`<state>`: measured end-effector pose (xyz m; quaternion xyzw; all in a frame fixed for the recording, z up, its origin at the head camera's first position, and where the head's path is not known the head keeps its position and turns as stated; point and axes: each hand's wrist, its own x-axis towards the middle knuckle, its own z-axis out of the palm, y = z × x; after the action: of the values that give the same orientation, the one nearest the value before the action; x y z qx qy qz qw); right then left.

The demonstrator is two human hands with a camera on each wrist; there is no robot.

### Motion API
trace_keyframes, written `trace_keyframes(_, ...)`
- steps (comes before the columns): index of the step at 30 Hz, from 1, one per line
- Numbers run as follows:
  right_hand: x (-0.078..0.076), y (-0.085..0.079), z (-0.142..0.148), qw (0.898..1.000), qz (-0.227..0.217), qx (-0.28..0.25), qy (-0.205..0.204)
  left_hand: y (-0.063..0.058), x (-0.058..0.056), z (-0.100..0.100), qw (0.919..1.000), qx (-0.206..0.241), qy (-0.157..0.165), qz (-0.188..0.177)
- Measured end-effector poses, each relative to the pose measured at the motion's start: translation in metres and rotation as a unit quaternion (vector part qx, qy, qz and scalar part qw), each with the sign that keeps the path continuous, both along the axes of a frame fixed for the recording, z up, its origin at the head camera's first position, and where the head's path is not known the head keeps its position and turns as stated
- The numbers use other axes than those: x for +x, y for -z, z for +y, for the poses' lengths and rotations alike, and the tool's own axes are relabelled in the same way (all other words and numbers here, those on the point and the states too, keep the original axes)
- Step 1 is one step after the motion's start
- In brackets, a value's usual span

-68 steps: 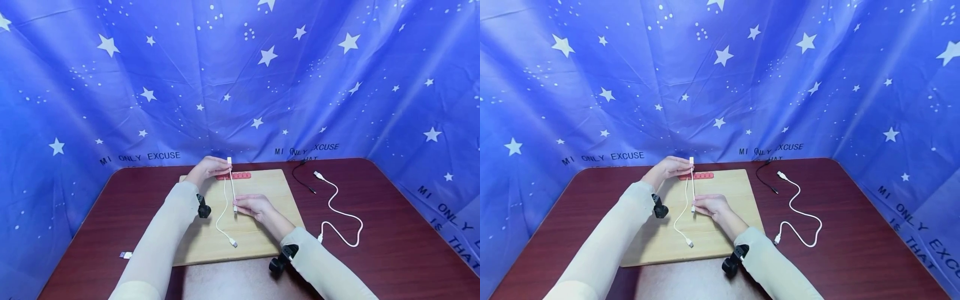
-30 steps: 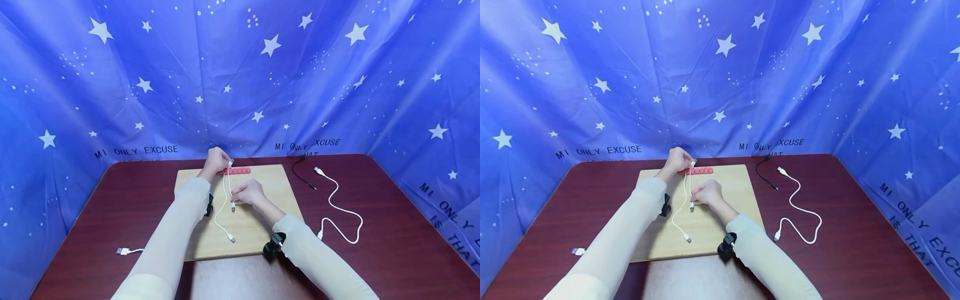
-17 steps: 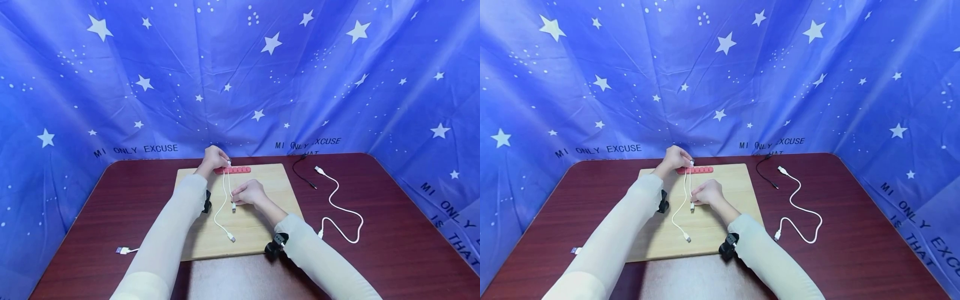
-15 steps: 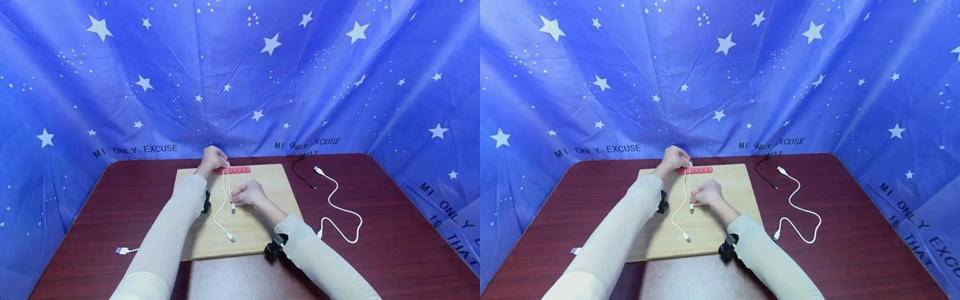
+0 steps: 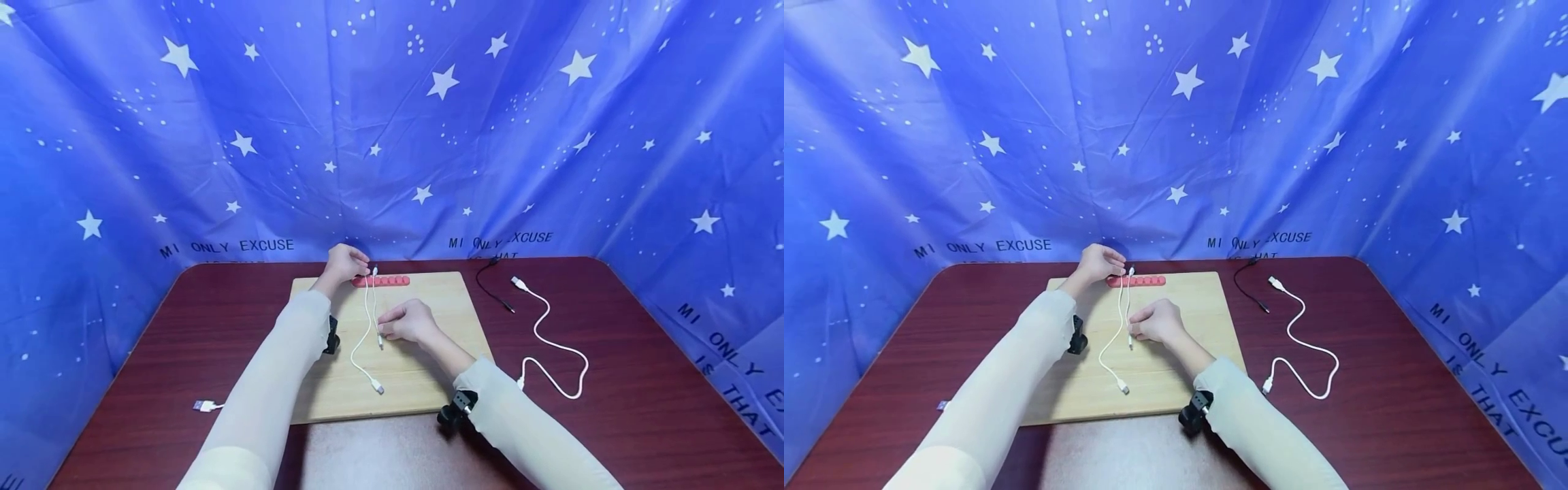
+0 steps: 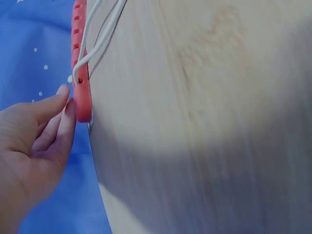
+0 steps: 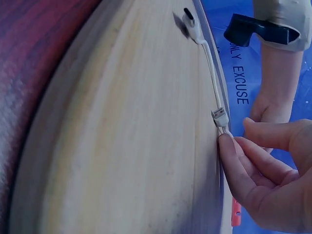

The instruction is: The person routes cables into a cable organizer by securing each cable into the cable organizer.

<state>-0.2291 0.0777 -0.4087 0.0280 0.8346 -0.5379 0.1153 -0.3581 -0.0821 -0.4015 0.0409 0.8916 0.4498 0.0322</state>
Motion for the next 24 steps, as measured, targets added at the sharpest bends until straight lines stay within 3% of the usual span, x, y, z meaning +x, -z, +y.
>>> trace_keyframes(8,0.009,-0.006,0.005,0.999,0.021,-0.03,-0.041,0.0,0.014,-0.017,0.9991,0.039,-0.009,-0.014)
trace_keyframes(17,0.009,0.002,0.001,0.993,0.071,-0.029,-0.095,-0.003,0.035,-0.041,0.997,0.062,-0.018,-0.044)
trace_keyframes(24,0.011,0.001,-0.004,0.987,0.097,-0.048,-0.118,-0.009,0.046,-0.058,0.9976,0.029,-0.027,-0.057)
